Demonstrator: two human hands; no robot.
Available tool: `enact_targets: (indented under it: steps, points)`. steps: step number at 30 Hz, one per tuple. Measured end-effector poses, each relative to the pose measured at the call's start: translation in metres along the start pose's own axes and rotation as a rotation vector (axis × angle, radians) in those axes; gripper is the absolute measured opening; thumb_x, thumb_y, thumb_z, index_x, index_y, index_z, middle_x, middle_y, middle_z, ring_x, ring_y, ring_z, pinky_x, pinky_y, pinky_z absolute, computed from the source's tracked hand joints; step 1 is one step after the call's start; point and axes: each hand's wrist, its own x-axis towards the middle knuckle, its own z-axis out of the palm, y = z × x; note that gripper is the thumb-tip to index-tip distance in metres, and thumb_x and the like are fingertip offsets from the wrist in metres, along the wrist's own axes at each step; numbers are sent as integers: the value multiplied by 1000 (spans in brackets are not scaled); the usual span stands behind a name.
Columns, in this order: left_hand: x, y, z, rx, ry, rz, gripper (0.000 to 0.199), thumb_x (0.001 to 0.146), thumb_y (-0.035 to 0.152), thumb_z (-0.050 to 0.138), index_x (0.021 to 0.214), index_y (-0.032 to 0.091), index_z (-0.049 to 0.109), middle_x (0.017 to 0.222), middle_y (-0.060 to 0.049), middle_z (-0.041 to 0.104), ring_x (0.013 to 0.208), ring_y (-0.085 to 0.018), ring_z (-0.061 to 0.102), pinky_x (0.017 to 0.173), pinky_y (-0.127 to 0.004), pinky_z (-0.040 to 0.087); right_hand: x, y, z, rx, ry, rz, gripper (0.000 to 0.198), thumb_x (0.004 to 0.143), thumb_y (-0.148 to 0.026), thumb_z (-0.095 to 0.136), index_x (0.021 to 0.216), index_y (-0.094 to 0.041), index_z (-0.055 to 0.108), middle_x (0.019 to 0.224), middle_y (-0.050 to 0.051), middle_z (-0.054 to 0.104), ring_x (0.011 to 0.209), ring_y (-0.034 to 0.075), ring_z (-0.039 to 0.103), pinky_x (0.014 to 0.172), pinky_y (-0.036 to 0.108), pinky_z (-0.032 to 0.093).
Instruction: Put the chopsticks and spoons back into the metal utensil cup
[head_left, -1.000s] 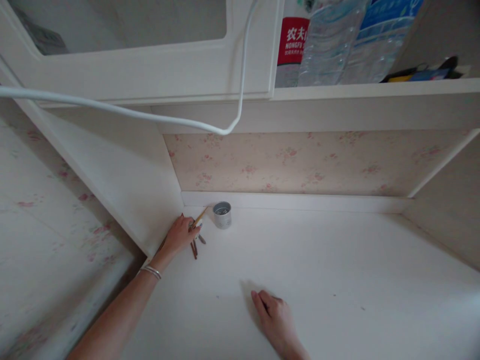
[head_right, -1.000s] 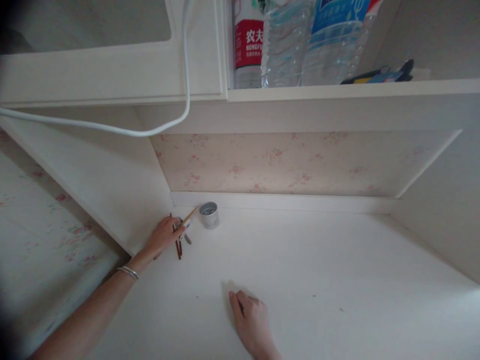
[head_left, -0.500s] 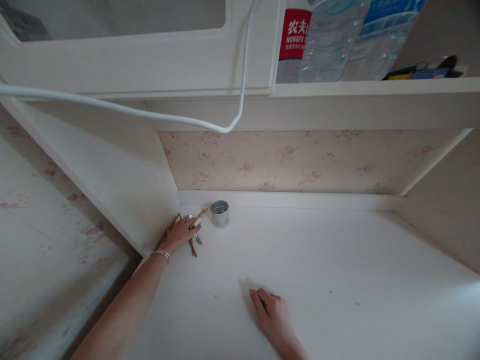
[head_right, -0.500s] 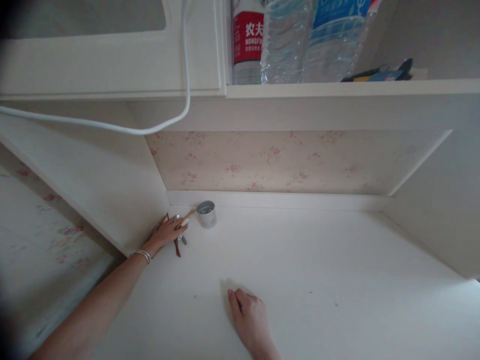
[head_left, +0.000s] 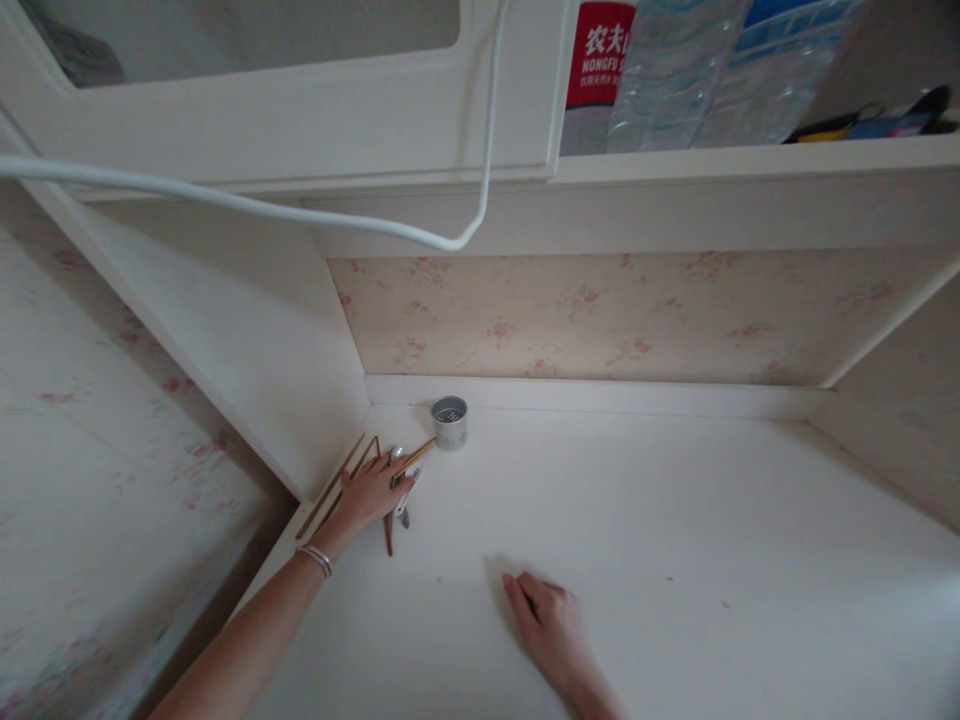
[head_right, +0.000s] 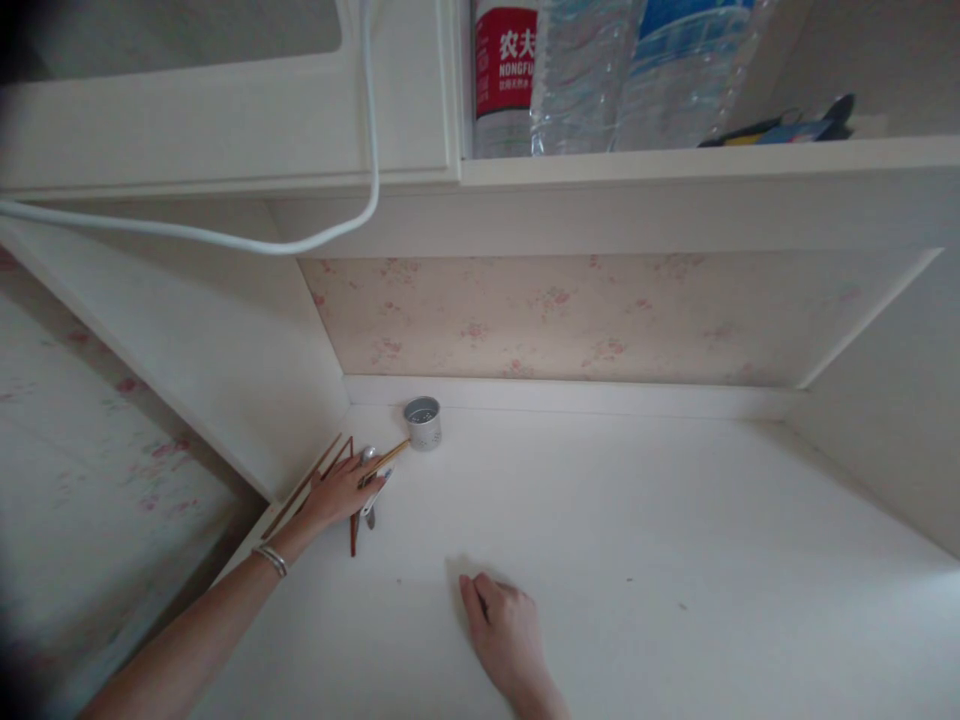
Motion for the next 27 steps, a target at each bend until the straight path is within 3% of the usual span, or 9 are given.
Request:
enact_targets:
  steps: [3, 5, 11, 19, 27]
  points:
    - [-2, -10, -6, 12, -23, -25, 61, 86, 66, 38, 139, 37, 47, 156, -5, 31, 142, -39, 22, 109, -68, 8, 0, -1, -1, -17, 2, -14, 55, 101, -48, 29, 65, -20, 58, 57, 1, 63, 53, 14, 60, 53, 25, 27]
    - [0, -17, -11, -5, -53, -38, 66, 86, 69, 36, 141, 34, 45, 157, -6, 27, 144, -38, 16, 110, -65, 10, -1, 0, -2, -24, 4, -18, 54, 101, -47, 29, 65, -20, 58, 58, 1, 64, 54, 13, 61, 53, 25, 27]
    - [-1, -21, -11, -54, -95, -53, 67, 87, 67, 32, 144, 33, 41, 153, -6, 36, 146, -37, 12, 109, -65, 14, -2, 0, -2, -35, 5, -14, 53, 101, -47, 30, 65, -20, 58, 59, 1, 65, 54, 13, 61, 54, 25, 27]
    - [-49, 7, 10, 0, -3, -79, 53, 90, 55, 36, 138, 35, 49, 146, -6, 47, 142, -33, 25, 109, -59, 21, -2, -5, -4, -45, -16, 8, 54, 101, -46, 30, 64, -20, 59, 59, 2, 65, 54, 13, 60, 54, 26, 27]
    - [-121, 57, 23, -11, 27, -85, 52, 89, 54, 42, 138, 39, 49, 151, -1, 41, 143, -33, 24, 110, -59, 21, 14, -14, -10, 68, -103, 171, 52, 98, -47, 34, 61, -21, 58, 56, 1, 62, 53, 14, 56, 52, 25, 29]
